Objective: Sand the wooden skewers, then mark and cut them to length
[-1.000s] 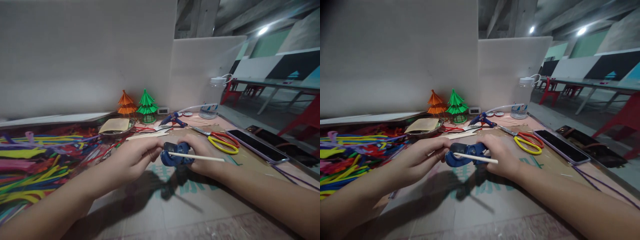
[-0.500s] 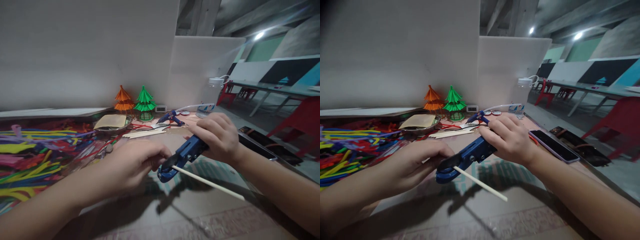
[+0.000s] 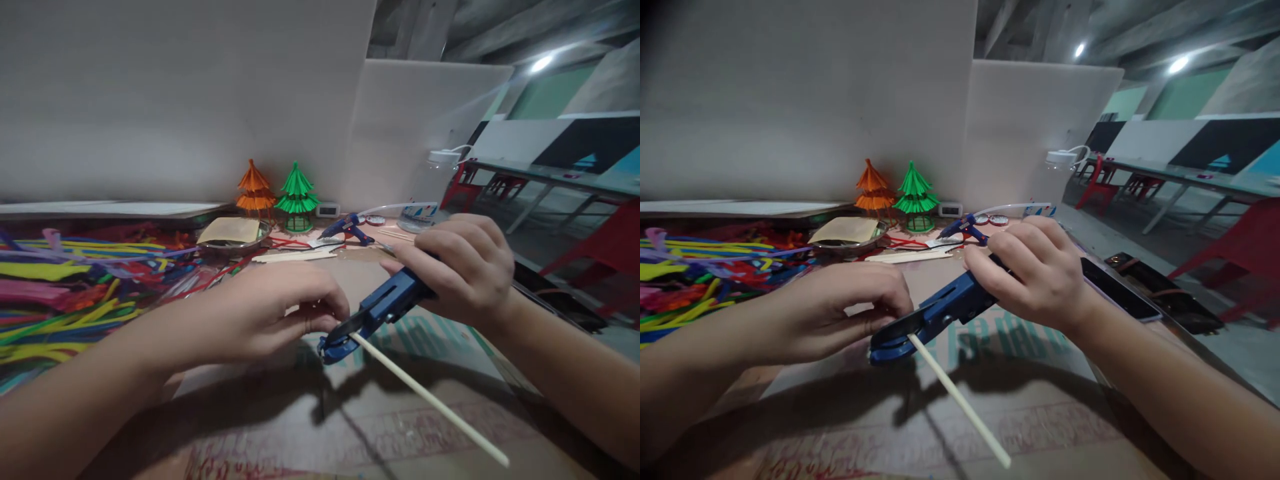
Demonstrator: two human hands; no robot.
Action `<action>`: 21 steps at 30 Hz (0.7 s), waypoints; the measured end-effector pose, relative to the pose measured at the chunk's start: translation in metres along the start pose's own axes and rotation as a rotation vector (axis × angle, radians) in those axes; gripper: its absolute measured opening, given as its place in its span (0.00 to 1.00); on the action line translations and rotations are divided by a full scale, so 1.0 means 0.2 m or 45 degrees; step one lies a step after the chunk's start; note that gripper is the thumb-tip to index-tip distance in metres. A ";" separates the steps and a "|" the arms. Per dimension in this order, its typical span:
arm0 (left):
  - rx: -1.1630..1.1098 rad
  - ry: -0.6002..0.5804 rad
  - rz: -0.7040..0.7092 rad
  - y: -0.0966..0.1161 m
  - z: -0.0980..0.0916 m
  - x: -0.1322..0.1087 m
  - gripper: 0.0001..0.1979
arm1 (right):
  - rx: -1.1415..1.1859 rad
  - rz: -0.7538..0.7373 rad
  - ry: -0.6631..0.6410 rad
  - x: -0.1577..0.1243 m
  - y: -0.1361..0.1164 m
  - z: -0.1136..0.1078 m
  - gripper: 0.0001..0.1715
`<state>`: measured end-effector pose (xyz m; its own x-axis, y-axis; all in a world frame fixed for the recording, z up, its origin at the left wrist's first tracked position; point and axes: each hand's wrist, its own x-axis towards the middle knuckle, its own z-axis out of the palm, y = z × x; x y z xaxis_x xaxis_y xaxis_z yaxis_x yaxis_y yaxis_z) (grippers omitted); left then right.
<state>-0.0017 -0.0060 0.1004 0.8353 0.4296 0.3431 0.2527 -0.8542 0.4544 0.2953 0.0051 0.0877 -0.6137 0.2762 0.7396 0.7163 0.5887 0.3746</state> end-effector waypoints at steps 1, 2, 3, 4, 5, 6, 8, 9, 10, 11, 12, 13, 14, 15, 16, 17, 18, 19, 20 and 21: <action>0.001 -0.006 0.013 0.00 0.00 0.00 0.08 | 0.003 -0.002 0.003 0.00 0.00 0.00 0.07; 0.006 -0.005 0.024 -0.01 -0.01 0.00 0.08 | 0.007 0.007 -0.009 0.00 0.00 0.00 0.08; 0.012 0.003 0.038 -0.01 -0.01 0.00 0.09 | 0.014 0.027 -0.029 0.01 0.00 0.00 0.08; 0.019 0.013 0.049 -0.01 -0.01 0.01 0.09 | 0.022 0.051 -0.050 0.01 0.00 0.00 0.08; 0.024 0.025 0.054 -0.02 -0.01 0.01 0.10 | 0.030 0.072 -0.069 0.01 0.00 0.00 0.08; 0.026 0.035 0.053 -0.02 0.00 0.01 0.10 | 0.036 0.081 -0.078 0.01 0.00 0.00 0.08; 0.026 0.048 0.047 -0.02 0.00 0.01 0.10 | 0.021 0.059 -0.068 0.00 0.01 0.00 0.08; 0.025 0.050 0.049 -0.02 0.00 0.02 0.10 | -0.008 0.020 -0.043 0.00 0.01 0.00 0.09; 0.027 0.048 0.052 -0.02 0.00 0.02 0.10 | -0.052 -0.038 -0.005 0.00 0.01 0.00 0.10; 0.031 0.042 0.060 -0.02 0.00 0.02 0.10 | -0.106 -0.115 0.046 -0.01 0.01 0.00 0.12; 0.037 0.033 0.071 -0.02 0.00 0.02 0.11 | -0.165 -0.200 0.102 -0.01 0.02 0.00 0.13; 0.046 0.027 0.077 -0.02 0.00 0.02 0.11 | -0.223 -0.281 0.151 -0.01 0.02 0.00 0.15; 0.056 0.024 0.089 -0.03 0.00 0.02 0.11 | -0.271 -0.350 0.205 0.00 0.02 0.00 0.15; 0.064 0.028 0.103 -0.03 0.00 0.02 0.11 | -0.302 -0.403 0.257 0.00 0.02 0.00 0.16; 0.070 0.038 0.121 -0.03 0.00 0.02 0.11 | -0.321 -0.439 0.304 0.01 0.02 0.01 0.16; 0.076 0.050 0.143 -0.03 0.00 0.02 0.10 | -0.330 -0.462 0.345 0.01 0.02 0.01 0.16; 0.081 0.060 0.162 -0.03 0.00 0.02 0.10 | -0.335 -0.476 0.376 0.02 0.02 0.01 0.16; 0.088 0.066 0.180 -0.03 0.00 0.02 0.09 | -0.336 -0.488 0.398 0.03 0.02 0.01 0.17; 0.097 0.070 0.196 -0.03 0.00 0.02 0.09 | -0.337 -0.492 0.407 0.03 0.02 0.01 0.17; 0.107 0.069 0.206 -0.03 0.00 0.02 0.08 | -0.341 -0.495 0.402 0.03 0.02 0.01 0.18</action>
<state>0.0006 0.0019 0.0992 0.8415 0.2978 0.4507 0.1588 -0.9339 0.3205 0.2933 0.0104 0.0931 -0.7496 -0.1867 0.6351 0.5422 0.3771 0.7509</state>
